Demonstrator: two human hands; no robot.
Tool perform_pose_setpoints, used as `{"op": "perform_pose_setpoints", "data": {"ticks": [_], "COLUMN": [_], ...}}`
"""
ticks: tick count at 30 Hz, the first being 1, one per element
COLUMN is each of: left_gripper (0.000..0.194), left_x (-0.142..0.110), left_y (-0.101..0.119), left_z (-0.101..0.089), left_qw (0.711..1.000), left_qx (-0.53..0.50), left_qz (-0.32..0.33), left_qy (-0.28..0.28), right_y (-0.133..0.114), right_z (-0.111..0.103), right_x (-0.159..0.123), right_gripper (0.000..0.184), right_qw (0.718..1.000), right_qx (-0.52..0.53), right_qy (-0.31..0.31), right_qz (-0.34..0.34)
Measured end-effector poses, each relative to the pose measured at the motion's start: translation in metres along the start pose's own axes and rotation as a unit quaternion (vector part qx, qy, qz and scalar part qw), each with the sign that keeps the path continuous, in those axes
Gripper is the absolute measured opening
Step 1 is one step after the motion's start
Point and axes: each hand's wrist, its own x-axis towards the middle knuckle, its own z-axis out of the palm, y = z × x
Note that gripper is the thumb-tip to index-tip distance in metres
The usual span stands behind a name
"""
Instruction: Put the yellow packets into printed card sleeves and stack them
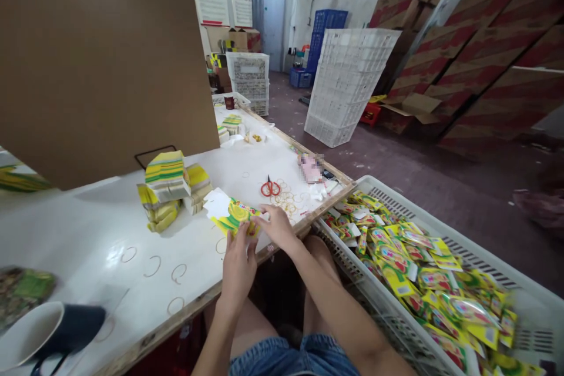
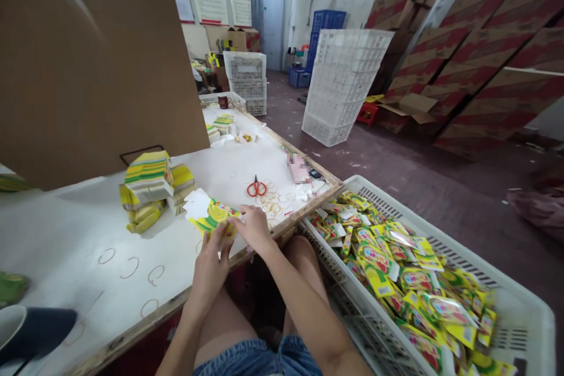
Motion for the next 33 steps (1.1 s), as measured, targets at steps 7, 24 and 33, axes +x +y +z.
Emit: {"op": "perform_pose_setpoints", "data": {"ticks": [7,24,33], "left_gripper": [0.044,0.043,0.04], "left_x": [-0.006,-0.027,-0.033], "left_y": [0.02,0.038,0.046], "left_z": [-0.024,0.017,0.042], "left_qw": [0.961,0.813,0.852], "left_qx": [-0.221,-0.525,-0.447], "left_qz": [-0.093,-0.138,-0.239], "left_qy": [0.135,-0.212,-0.128], "right_y": [-0.005,0.005,0.007], "right_z": [-0.01,-0.065,-0.081], "right_x": [-0.027,-0.118,-0.13], "right_gripper": [0.026,0.036,0.026], "right_qw": [0.989,0.922,0.982], "right_qx": [0.137,0.344,0.124], "right_qy": [-0.002,0.009,0.061], "right_qz": [0.053,0.176,0.127]}}
